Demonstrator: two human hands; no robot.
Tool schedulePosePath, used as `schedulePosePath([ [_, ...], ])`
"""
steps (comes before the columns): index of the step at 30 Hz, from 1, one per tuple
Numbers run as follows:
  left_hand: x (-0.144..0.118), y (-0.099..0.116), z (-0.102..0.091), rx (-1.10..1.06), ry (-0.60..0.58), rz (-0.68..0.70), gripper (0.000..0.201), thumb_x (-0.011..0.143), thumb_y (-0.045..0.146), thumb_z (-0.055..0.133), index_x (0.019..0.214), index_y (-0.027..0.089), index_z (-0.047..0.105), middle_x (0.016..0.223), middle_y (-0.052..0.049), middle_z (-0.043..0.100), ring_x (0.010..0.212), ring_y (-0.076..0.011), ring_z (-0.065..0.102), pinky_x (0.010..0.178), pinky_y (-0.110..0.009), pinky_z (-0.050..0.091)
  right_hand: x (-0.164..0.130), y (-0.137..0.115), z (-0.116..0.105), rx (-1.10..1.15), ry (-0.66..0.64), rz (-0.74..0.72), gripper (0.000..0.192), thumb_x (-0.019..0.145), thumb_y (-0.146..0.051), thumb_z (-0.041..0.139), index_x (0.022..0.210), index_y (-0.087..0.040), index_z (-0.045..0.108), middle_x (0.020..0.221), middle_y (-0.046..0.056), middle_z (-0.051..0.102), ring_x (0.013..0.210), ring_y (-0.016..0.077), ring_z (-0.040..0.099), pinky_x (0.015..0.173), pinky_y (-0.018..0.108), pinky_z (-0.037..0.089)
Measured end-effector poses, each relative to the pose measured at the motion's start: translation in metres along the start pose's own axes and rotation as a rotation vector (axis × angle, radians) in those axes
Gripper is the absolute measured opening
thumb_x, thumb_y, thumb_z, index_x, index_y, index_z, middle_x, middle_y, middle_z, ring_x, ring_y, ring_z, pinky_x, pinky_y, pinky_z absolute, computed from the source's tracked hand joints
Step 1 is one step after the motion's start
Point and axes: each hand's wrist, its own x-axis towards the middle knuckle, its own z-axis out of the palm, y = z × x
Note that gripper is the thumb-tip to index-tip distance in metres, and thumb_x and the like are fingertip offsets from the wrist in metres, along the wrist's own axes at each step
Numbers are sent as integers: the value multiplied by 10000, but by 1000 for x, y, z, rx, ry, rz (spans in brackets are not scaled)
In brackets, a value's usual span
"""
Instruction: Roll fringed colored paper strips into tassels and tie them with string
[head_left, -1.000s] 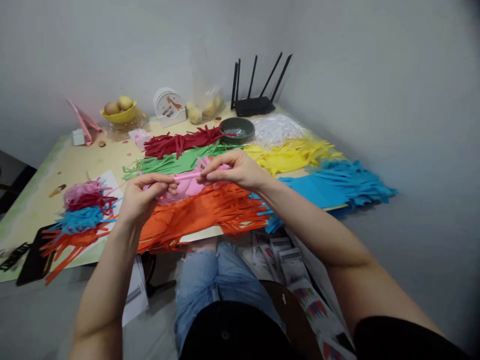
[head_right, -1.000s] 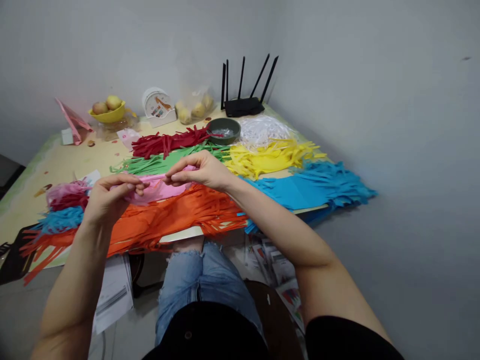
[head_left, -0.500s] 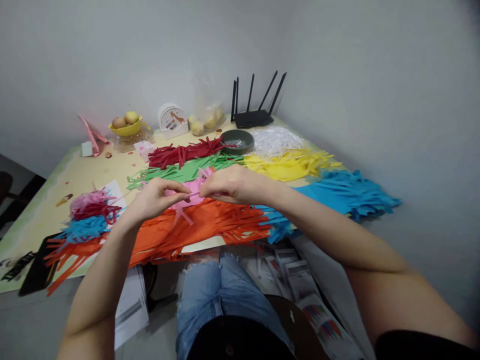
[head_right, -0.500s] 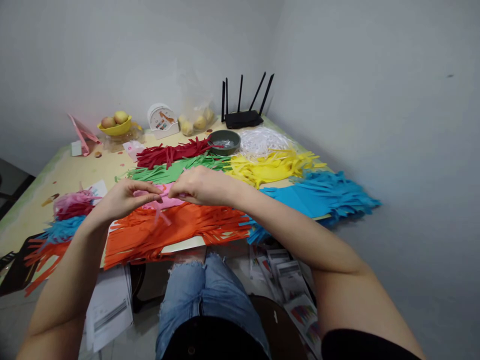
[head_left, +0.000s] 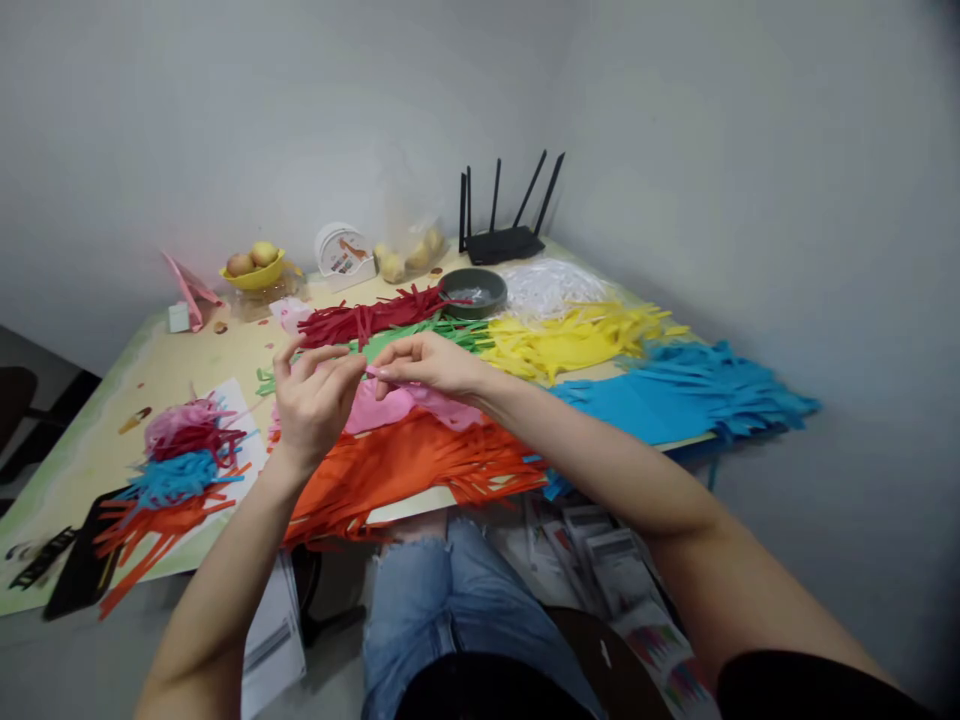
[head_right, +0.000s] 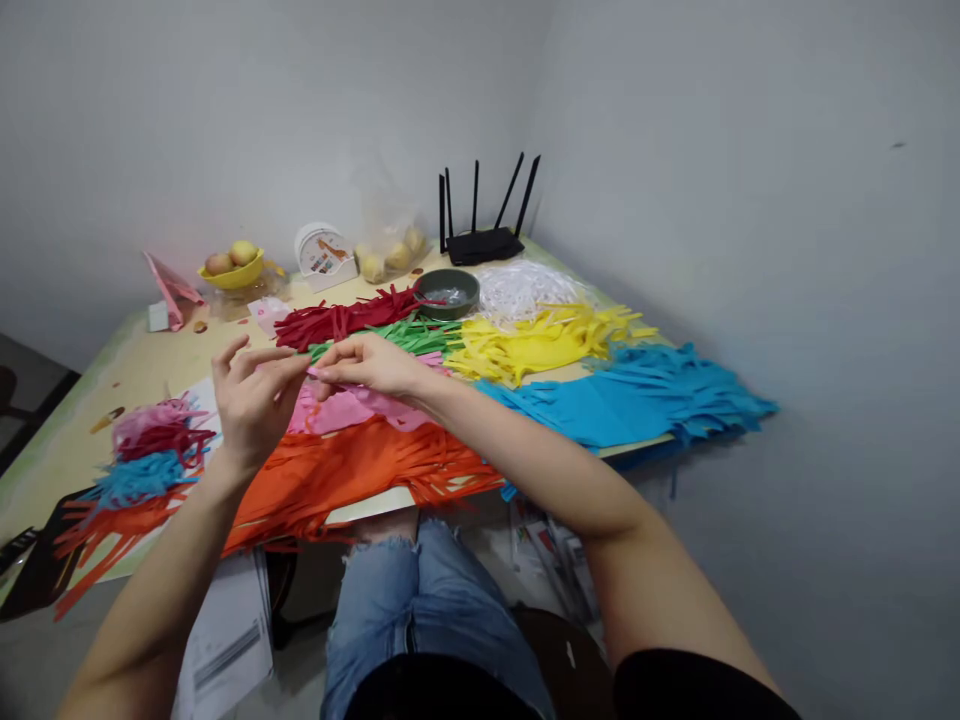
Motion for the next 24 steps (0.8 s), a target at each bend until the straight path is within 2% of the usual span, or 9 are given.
schedulePosePath([
  [4,7,5,15,-233,148,-389,85,871,246,694,877,224,776,910,-37,795,888,-200,732,979,-406,498,11,4,8,145,108,-154,428,637,-478,893,851,-149,723,721,20,761,723,147,720,814,304,562],
  [8,24,4,32,-642,167,-805,166,810,318,736,877,182,803,832,-46,780,802,-194,714,806,-317,551,34,3,0,50,235,-327,388,706,-462,858,844,-150,673,703,5,745,691,127,697,766,270,560],
  [10,33,1,41,-775,165,-897,228,787,375,759,874,170,806,815,-45,769,799,-185,700,812,-300,549,46,3,-7,-16,295,-376,307,781,-396,812,825,-161,619,669,-13,722,658,123,684,716,252,549],
  [13,42,-3,58,-821,208,-943,275,776,416,767,868,159,803,790,-39,757,784,-170,681,798,-284,548,57,7,-14,-171,397,-418,139,876,-251,702,840,-172,594,670,-29,695,642,119,669,675,232,526],
  [16,47,-10,75,-794,286,-967,228,755,377,776,822,160,786,762,-21,747,758,-153,670,778,-268,544,64,7,-26,-464,451,-475,64,928,-209,623,906,-165,663,839,11,745,805,128,693,800,240,526],
  [18,48,-23,82,-761,338,-975,200,752,360,767,797,165,761,780,-21,747,789,-157,680,807,-274,548,70,3,-50,-748,459,-479,157,964,-254,591,977,-162,717,999,41,766,979,142,684,935,254,491],
  [20,48,-42,83,-794,382,-1025,194,747,373,753,775,184,718,764,-20,730,786,-163,682,800,-291,560,75,-6,-92,-1075,515,-336,257,1008,-302,532,1078,-157,732,1136,65,751,1109,150,651,1014,257,444],
  [22,46,-65,77,-887,389,-1096,196,744,387,739,738,213,650,704,-9,683,732,-162,661,765,-314,575,78,-12,-147,-1375,623,32,344,1058,-276,411,1233,-150,678,1276,92,701,1194,147,621,1039,252,430],
  [24,43,-83,67,-879,274,-1057,223,803,425,674,726,235,587,652,13,621,661,-146,615,736,-335,584,78,-13,-199,-1438,643,234,330,1038,-209,440,1182,-38,684,1250,210,685,1205,232,626,1048,342,448],
])
